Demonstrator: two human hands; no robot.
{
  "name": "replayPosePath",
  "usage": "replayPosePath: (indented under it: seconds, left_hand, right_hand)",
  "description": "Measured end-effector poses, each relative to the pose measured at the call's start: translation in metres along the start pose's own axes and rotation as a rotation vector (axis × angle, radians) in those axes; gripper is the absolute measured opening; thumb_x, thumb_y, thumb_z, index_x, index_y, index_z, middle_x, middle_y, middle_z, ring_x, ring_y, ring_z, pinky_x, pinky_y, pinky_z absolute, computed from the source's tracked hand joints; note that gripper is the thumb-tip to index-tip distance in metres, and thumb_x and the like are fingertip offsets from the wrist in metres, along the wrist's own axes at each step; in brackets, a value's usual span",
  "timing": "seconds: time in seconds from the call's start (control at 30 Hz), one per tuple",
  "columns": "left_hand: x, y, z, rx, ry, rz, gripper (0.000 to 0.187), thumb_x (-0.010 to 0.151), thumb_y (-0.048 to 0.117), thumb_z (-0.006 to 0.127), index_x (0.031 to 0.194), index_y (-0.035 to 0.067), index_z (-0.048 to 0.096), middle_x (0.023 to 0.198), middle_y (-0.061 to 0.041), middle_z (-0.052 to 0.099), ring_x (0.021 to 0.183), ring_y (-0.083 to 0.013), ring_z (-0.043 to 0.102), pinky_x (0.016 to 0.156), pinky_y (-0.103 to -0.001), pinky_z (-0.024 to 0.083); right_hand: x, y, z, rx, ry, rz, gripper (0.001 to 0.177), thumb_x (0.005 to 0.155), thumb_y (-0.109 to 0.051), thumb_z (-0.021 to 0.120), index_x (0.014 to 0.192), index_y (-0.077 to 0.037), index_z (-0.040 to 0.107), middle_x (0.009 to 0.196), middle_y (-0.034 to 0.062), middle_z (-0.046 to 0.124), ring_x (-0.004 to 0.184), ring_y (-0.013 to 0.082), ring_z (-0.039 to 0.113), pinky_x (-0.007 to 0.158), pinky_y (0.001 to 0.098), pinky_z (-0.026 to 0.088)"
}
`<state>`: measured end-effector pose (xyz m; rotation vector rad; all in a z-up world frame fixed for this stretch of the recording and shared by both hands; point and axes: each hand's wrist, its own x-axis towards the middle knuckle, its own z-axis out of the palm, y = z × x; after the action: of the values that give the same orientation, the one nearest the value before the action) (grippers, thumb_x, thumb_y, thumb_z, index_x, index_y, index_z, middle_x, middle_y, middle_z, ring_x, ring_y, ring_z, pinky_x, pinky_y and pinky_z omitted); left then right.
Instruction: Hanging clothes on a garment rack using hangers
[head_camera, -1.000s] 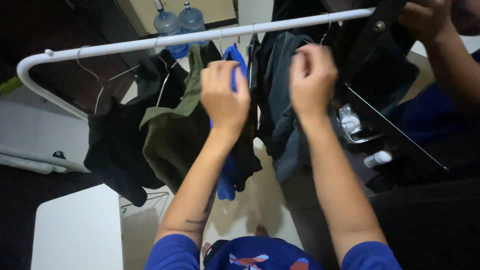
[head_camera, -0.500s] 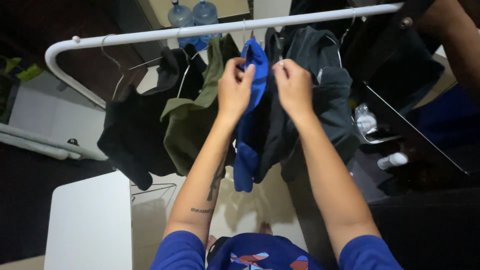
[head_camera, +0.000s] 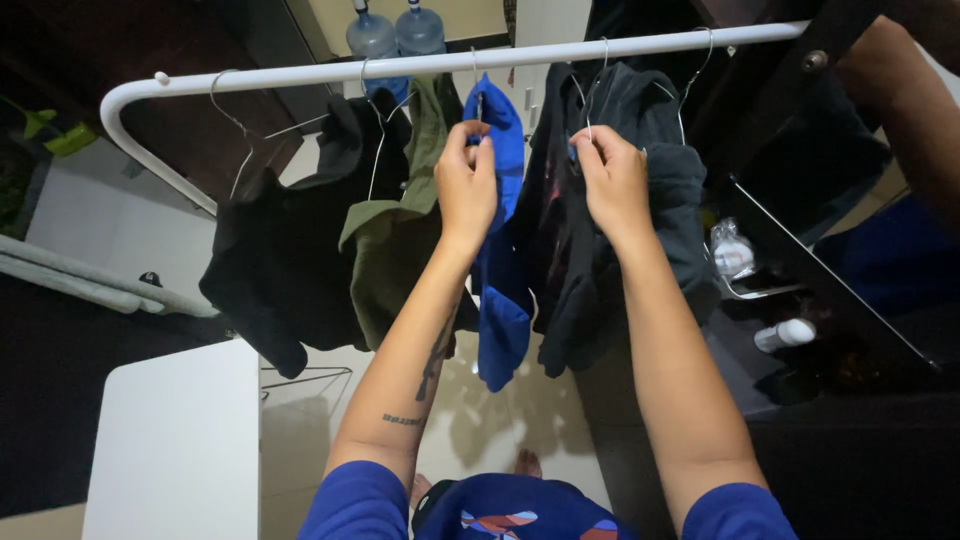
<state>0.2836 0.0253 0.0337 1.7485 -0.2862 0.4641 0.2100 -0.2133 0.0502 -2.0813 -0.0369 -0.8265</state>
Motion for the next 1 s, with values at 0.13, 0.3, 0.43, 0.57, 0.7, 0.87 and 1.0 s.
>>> replayPosePath:
  seconds: [0.13, 0.3, 0.43, 0.57, 0.7, 0.87, 1.0]
  left_hand:
    - [0.0, -0.005, 0.013, -0.008, -0.007, -0.002, 0.016, 0.121, 0.023, 0.075, 0.135, 0.023, 0.083, 0.063, 0.002, 0.071, 0.068, -0.0263, 0.081, 0.076, -0.044, 0.066]
    - [-0.008, 0.004, 0.005, 0.046, 0.015, -0.03, 0.018, 0.122, 0.028, 0.076, 0.138, 0.025, 0.083, 0.066, -0.001, 0.074, 0.072, -0.0327, 0.084, 0.076, -0.05, 0.067]
    - [-0.047, 0.037, -0.032, 0.225, 0.066, 0.116, 0.045, 0.128, 0.039, 0.078, 0.167, 0.02, 0.067, 0.105, -0.011, 0.087, 0.096, -0.0411, 0.09, 0.088, -0.057, 0.07]
    - [-0.093, 0.048, -0.074, 0.337, 0.041, 0.36, 0.062, 0.128, 0.026, 0.08, 0.181, 0.0, 0.061, 0.147, -0.027, 0.077, 0.136, -0.0552, 0.08, 0.116, -0.065, 0.067]
    - [-0.179, 0.036, -0.112, 0.263, -0.08, 0.469, 0.063, 0.126, 0.011, 0.079, 0.18, -0.013, 0.059, 0.171, -0.043, 0.065, 0.163, -0.0691, 0.063, 0.139, -0.074, 0.051]
    - [-0.344, -0.108, -0.184, 0.194, -0.599, 0.498, 0.039, 0.13, 0.011, 0.059, 0.165, -0.001, 0.073, 0.134, -0.025, 0.076, 0.115, -0.0457, 0.07, 0.104, -0.06, 0.054]
    - [-0.474, -0.2, -0.295, 0.288, -0.913, 0.153, 0.035, 0.096, 0.013, 0.076, 0.131, 0.01, 0.07, 0.121, -0.025, 0.075, 0.108, -0.0561, 0.071, 0.098, -0.061, 0.058]
  right_hand:
    - [0.003, -0.004, 0.003, 0.018, -0.009, -0.009, 0.019, 0.128, -0.018, 0.077, 0.129, -0.016, 0.096, 0.096, 0.0172, 0.089, 0.095, 0.0409, 0.088, 0.086, 0.0525, 0.065]
    - [-0.001, -0.002, -0.003, -0.025, -0.033, -0.007, 0.018, 0.128, -0.022, 0.08, 0.132, -0.018, 0.097, 0.095, 0.0129, 0.09, 0.096, 0.0403, 0.089, 0.086, 0.0526, 0.067]
    - [-0.026, -0.021, -0.025, -0.153, 0.175, -0.146, 0.021, 0.127, -0.023, 0.087, 0.137, -0.005, 0.091, 0.103, 0.026, 0.086, 0.102, 0.0545, 0.086, 0.089, 0.0616, 0.067]
    - [-0.088, -0.035, -0.042, -0.186, 0.434, -0.299, 0.012, 0.134, -0.011, 0.078, 0.134, -0.003, 0.088, 0.111, 0.0159, 0.079, 0.107, 0.0445, 0.084, 0.097, 0.0505, 0.066]
    - [-0.223, 0.021, -0.02, -0.198, 0.48, -0.293, 0.016, 0.132, -0.01, 0.079, 0.122, -0.01, 0.092, 0.105, 0.0103, 0.081, 0.098, 0.0391, 0.082, 0.097, 0.0479, 0.066]
    - [-0.416, 0.034, -0.02, -0.237, 0.034, -0.008, 0.029, 0.131, -0.008, 0.063, 0.128, 0.007, 0.087, 0.115, 0.0226, 0.088, 0.108, 0.0412, 0.085, 0.102, 0.0545, 0.067]
    - [-0.619, 0.092, -0.048, -0.329, -0.309, 0.518, 0.025, 0.12, -0.034, 0.075, 0.12, -0.017, 0.094, 0.116, 0.0084, 0.102, 0.112, 0.0299, 0.099, 0.098, 0.0476, 0.067]
